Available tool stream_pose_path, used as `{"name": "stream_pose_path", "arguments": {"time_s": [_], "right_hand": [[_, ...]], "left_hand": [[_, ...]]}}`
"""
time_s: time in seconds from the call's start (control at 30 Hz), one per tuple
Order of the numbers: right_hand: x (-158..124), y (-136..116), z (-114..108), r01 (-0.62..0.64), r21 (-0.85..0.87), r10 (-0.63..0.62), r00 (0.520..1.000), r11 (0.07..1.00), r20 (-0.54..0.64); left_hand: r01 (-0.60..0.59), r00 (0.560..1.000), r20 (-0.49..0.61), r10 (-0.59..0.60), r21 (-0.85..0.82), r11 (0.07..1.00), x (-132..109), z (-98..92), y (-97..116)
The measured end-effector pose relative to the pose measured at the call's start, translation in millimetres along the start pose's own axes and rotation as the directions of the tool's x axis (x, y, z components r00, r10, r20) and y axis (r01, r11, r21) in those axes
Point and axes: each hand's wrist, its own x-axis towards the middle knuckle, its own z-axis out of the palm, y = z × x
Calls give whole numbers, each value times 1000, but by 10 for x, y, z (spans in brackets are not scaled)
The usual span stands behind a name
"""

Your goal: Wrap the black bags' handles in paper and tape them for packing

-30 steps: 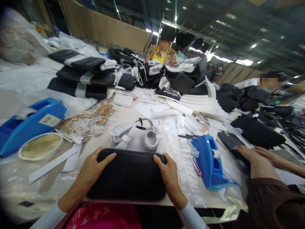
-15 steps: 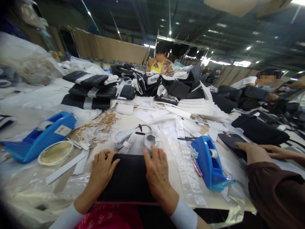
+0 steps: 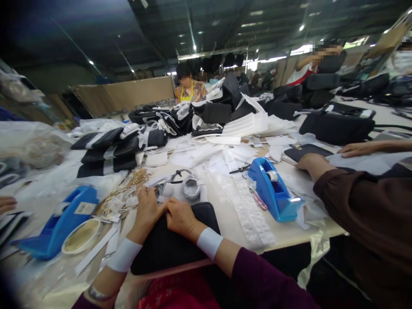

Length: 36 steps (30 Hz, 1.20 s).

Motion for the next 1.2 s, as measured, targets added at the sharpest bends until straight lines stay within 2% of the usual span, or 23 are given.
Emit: {"name": "stream_pose_path", "arguments": {"time_s": [0.13, 0.23, 0.43, 0.67, 0.83, 0.93, 1.03, 1.2], "right_hand": [[72, -15, -26, -183, 33, 185, 982, 982, -46], [123, -2, -43, -243, 66, 247, 967, 968, -58], [214, 67, -83, -231, 106, 229, 973, 967, 28], [304, 38, -118, -302, 65, 297, 951, 951, 86], [316, 59, -118, -313, 50, 309, 948, 948, 81], [313, 74, -114, -311, 52, 307, 949, 949, 77], [318, 80, -111, -315, 62, 310, 947, 947, 78], [340, 84, -104, -340, 93, 334, 940, 936, 70]], "left_hand": [[-28, 1000, -11, 28, 6, 1000, 49, 52, 61], [-22, 999, -34, 22, -1, 1000, 30, 39, 141], [46, 996, -69, -51, -70, 997, 54, -16, 130], [149, 989, 44, -143, -230, 962, 96, -94, -5], [184, 983, 81, -167, -330, 926, 121, -63, 37], [156, 987, 80, -137, -337, 928, 127, -42, 128], [196, 981, 65, -185, -318, 928, 123, -48, 160], [276, 956, 19, -292, -388, 879, 127, -57, 12]]}}
